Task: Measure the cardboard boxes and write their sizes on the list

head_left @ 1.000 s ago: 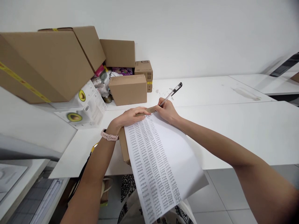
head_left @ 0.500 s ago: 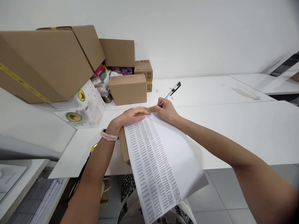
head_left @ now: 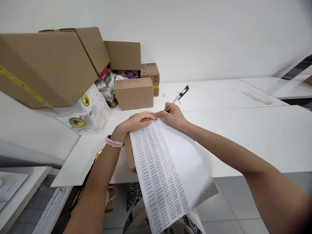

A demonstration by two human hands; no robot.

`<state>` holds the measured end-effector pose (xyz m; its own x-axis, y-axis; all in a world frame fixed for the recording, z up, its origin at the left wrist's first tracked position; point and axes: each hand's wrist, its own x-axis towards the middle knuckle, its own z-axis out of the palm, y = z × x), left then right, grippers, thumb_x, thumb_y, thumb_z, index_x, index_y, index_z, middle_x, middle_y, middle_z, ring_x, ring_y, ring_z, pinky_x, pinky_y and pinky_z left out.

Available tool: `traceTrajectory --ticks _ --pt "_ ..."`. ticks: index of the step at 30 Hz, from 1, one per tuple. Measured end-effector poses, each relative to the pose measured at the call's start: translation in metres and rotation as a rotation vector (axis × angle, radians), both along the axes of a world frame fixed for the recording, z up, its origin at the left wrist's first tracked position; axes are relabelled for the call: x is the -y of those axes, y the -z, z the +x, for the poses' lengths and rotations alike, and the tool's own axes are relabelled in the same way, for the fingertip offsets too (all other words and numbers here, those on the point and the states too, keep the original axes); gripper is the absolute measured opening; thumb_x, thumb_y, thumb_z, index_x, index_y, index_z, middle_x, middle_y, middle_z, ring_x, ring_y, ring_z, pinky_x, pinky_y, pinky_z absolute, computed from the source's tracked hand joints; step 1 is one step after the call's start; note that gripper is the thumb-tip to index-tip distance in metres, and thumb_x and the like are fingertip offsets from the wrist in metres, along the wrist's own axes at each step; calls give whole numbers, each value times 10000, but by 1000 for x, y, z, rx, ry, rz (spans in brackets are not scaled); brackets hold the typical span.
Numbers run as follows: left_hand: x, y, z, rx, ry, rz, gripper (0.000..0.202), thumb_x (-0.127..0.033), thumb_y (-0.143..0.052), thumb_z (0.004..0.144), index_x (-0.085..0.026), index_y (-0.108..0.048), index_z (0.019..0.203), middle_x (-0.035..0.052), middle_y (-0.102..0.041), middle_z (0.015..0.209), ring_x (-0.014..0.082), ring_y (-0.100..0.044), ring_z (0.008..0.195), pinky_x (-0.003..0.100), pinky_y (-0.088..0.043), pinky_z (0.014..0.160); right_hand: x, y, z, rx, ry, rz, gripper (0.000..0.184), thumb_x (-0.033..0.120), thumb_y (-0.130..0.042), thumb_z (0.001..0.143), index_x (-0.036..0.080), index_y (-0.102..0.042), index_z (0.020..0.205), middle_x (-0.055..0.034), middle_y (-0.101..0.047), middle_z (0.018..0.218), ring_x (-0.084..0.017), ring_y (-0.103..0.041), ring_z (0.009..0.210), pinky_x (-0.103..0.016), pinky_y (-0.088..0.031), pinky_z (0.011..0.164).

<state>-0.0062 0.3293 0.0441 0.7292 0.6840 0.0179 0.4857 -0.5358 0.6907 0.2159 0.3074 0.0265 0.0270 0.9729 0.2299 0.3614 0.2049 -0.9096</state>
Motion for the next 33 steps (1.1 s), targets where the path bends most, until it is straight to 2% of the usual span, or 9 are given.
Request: traceTrajectory --ticks 33 --pt "-1 0 -1 -25 -12 11 372 -401 -544 929 -298 -713 1244 24 -542 1527 294 -539 1349 443 -419 1125 -6 5 4 -26 27 12 237 141 -587 718 221 -382 631 55 -360 565 -105 -333 562 -300 -241 529"
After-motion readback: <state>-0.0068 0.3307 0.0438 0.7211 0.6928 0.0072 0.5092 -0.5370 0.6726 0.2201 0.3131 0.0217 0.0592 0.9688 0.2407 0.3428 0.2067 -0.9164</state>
